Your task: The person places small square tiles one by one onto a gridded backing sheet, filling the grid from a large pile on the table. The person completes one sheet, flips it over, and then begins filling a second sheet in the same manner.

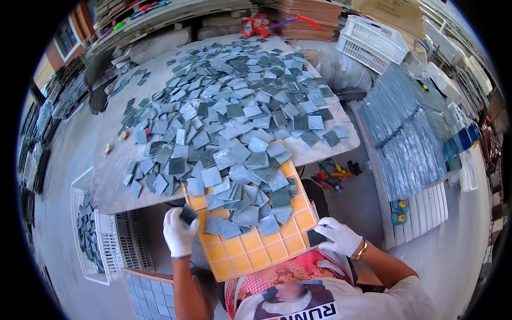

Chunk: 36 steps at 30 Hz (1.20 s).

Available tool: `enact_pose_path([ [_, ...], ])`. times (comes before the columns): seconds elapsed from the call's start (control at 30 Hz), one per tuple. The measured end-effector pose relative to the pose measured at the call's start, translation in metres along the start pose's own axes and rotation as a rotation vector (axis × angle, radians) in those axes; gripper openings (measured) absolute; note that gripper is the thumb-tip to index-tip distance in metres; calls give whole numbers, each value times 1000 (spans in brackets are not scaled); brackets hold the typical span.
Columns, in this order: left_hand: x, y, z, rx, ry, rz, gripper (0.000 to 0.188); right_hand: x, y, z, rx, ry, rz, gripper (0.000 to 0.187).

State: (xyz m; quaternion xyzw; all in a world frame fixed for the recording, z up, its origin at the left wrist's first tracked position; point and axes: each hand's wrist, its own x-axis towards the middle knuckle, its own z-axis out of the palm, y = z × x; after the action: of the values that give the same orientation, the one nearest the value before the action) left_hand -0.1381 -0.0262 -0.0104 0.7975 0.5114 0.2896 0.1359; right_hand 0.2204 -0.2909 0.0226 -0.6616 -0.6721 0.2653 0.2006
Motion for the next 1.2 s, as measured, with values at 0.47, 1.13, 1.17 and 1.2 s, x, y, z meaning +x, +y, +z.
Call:
enact_pose_path([
  [0.47, -130, 43, -25, 18, -310, 272, 57, 46, -24, 10, -241, 32, -231, 37],
  [1.13, -131, 60, -34, 147, -355, 250, 54, 99, -18, 37, 236, 105, -128, 19],
  [1.17, -134, 56, -29, 150, -346, 262, 52, 98, -21, 37, 430, 66, 34, 19],
  [1.2, -136, 52, -27, 154, -337, 273, 49, 97, -25, 38, 623, 29, 197, 20],
])
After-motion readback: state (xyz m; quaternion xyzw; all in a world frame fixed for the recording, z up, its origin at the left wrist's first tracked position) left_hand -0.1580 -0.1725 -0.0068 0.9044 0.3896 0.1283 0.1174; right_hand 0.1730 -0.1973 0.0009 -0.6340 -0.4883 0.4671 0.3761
